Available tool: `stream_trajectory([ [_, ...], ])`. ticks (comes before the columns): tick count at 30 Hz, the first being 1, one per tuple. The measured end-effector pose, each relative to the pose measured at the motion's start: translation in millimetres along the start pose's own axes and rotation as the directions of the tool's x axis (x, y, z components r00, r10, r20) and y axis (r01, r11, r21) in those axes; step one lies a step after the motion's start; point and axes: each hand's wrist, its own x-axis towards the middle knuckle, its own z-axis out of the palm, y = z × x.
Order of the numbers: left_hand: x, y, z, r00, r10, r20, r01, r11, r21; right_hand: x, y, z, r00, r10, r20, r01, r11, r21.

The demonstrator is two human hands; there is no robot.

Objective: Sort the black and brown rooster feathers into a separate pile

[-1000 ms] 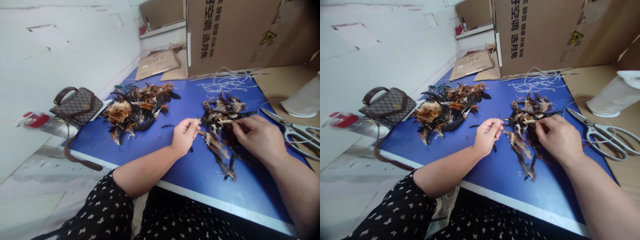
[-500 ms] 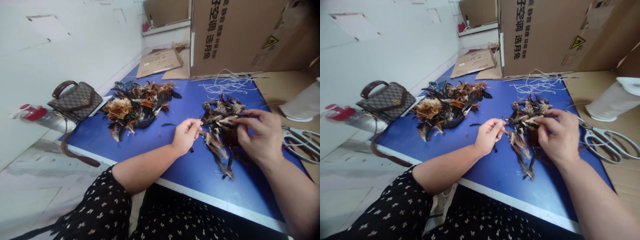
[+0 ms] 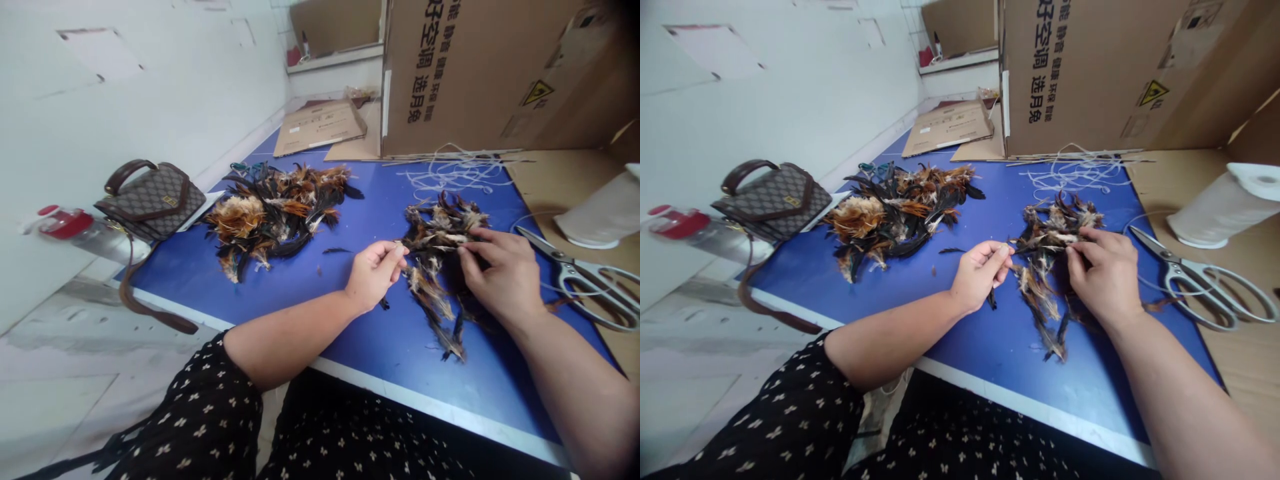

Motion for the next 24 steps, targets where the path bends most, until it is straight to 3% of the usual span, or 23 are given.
stream_trajectory([
  [5,0.1,-0.5,1.1,0.998,-0.061,-0.01,0.061,0.998,-0.021,5.5,-31.5,-10.3,0.988,0.057,-0.144,-0.031,0.984,0.174],
  [11,1.0,-0.6,-0.1,0.998,-0.06,-0.006,0.06,0.997,-0.055,-7.9,-34.7,-6.2,0.96,0.238,-0.15,-0.209,0.96,0.184],
  [13,1.1,-0.5,-0.4,0.998,-0.063,-0.012,0.062,0.997,-0.05,-10.7,-30.7,-6.1,0.956,0.271,-0.111,-0.25,0.952,0.175],
  [18,1.8,-2.1,-0.5,0.997,-0.079,-0.006,0.078,0.995,-0.06,-9.7,-28.8,-9.2,0.976,0.187,0.115,-0.209,0.952,0.222],
  [24,5.1,-5.5,-1.1,0.997,-0.082,0.016,0.083,0.992,-0.091,-12.5,-35.9,-6.8,0.974,0.125,0.19,-0.186,0.917,0.352],
])
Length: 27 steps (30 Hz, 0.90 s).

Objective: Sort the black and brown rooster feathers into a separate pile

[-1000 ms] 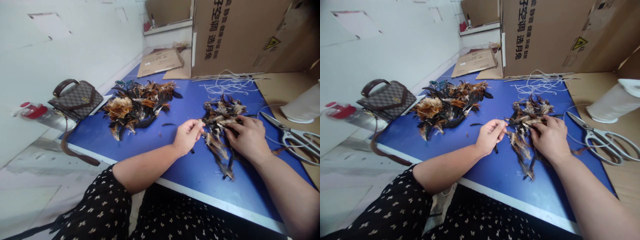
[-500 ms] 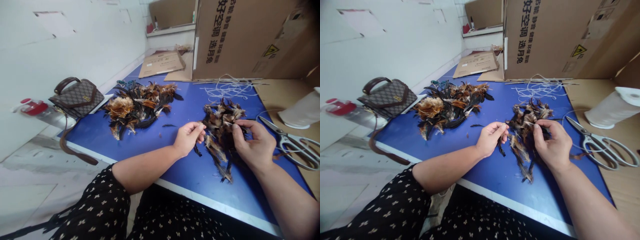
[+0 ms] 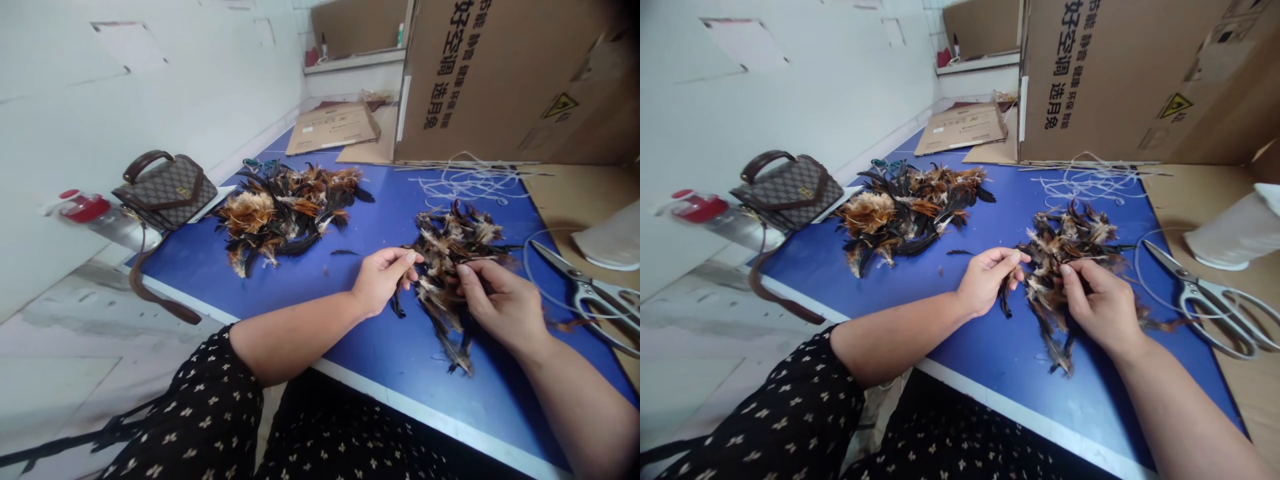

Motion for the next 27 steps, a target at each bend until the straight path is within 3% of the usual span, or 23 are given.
stream_trajectory([
  [4,-1.0,4.0,0.9,0.999,0.02,0.042,-0.017,0.997,-0.072,2.2,-3.5,1.9,0.981,-0.191,0.038,0.193,0.98,-0.048],
  [7,-2.2,9.2,0.5,0.996,-0.042,0.085,0.052,0.991,-0.125,4.6,-6.8,1.3,0.957,-0.277,0.079,0.279,0.96,-0.015],
  [11,1.2,14.2,-1.0,0.994,-0.064,0.093,0.081,0.979,-0.188,3.9,-4.8,-0.7,0.963,-0.261,0.063,0.265,0.961,-0.074],
  [14,6.4,16.3,-1.8,0.999,-0.047,0.005,0.046,0.966,-0.255,3.6,3.3,-3.4,0.973,-0.228,-0.032,0.215,0.948,-0.234],
  [18,8.7,17.9,-3.2,0.988,-0.141,-0.062,0.116,0.945,-0.306,8.2,11.3,-8.0,0.966,-0.191,-0.173,0.121,0.929,-0.35],
  [20,6.3,18.0,-3.7,0.984,-0.18,0.003,0.172,0.937,-0.305,11.0,9.2,-9.5,0.956,-0.193,-0.22,0.124,0.948,-0.295],
  [22,2.1,17.9,-3.5,0.968,-0.205,0.143,0.238,0.931,-0.276,12.5,2.7,-9.4,0.965,-0.173,-0.199,0.14,0.976,-0.168],
  [27,-10.0,20.6,-1.4,0.887,-0.254,0.386,0.347,0.918,-0.191,10.2,-22.5,-1.8,0.99,-0.129,0.048,0.119,0.978,0.171],
])
